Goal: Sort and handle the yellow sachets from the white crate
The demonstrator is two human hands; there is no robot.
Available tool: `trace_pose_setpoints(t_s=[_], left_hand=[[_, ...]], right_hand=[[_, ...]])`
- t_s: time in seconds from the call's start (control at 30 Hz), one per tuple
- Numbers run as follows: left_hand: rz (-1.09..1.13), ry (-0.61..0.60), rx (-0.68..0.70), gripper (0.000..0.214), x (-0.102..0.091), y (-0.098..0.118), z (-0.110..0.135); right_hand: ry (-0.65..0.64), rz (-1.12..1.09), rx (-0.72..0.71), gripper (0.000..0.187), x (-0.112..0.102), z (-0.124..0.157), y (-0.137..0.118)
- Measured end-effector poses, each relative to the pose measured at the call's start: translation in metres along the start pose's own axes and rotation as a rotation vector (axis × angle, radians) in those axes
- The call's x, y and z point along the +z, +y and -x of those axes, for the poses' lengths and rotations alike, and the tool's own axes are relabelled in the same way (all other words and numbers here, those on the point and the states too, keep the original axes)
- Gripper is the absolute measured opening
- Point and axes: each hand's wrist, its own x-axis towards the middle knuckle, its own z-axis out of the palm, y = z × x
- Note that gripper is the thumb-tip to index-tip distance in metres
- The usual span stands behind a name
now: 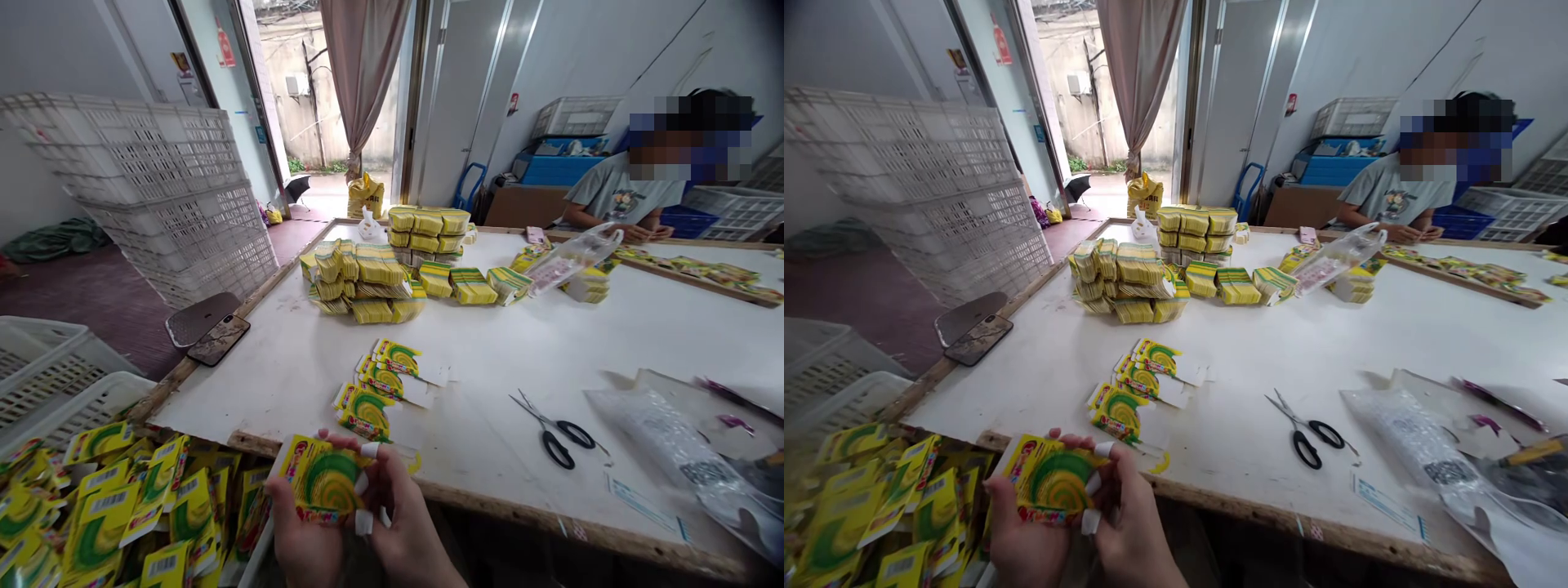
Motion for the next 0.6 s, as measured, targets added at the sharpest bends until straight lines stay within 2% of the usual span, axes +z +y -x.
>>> trace_pose_setpoints(t_s=[0.07,0.13,0.23,0.3,0.43,0.6], left_hand=[[0.081,-0.017,0.031,0.061,0.005,0.000,0.004],[0.120,-0.060,0.049,0.060,0.008,0.000,0.005],[0.049,-0.073,0.076,0.063,0.010,-0.001,0.000],[-0.044,-0.080,0.057,0.070,0.010,-0.002,-0.003],[-0.189,-0.139,0.032,0.081,-0.003,-0.009,-0.005],[-0.435,-0.065,0.072,0.043,-0.038,-0.010,-0.011]], right_hand=[[-0.022,0.000,-0.014,0.056,0.002,0.004,-0.002],[-0.095,-0.055,0.029,0.059,0.000,0.006,-0.007],[-0.218,-0.198,0.193,0.058,-0.005,0.006,-0.016],[-0.215,-0.163,0.233,0.051,-0.008,0.005,-0.017],[-0.039,0.037,0.146,0.031,-0.019,0.000,-0.006],[0.018,0.234,-0.062,0.010,-0.042,-0.005,-0.006]])
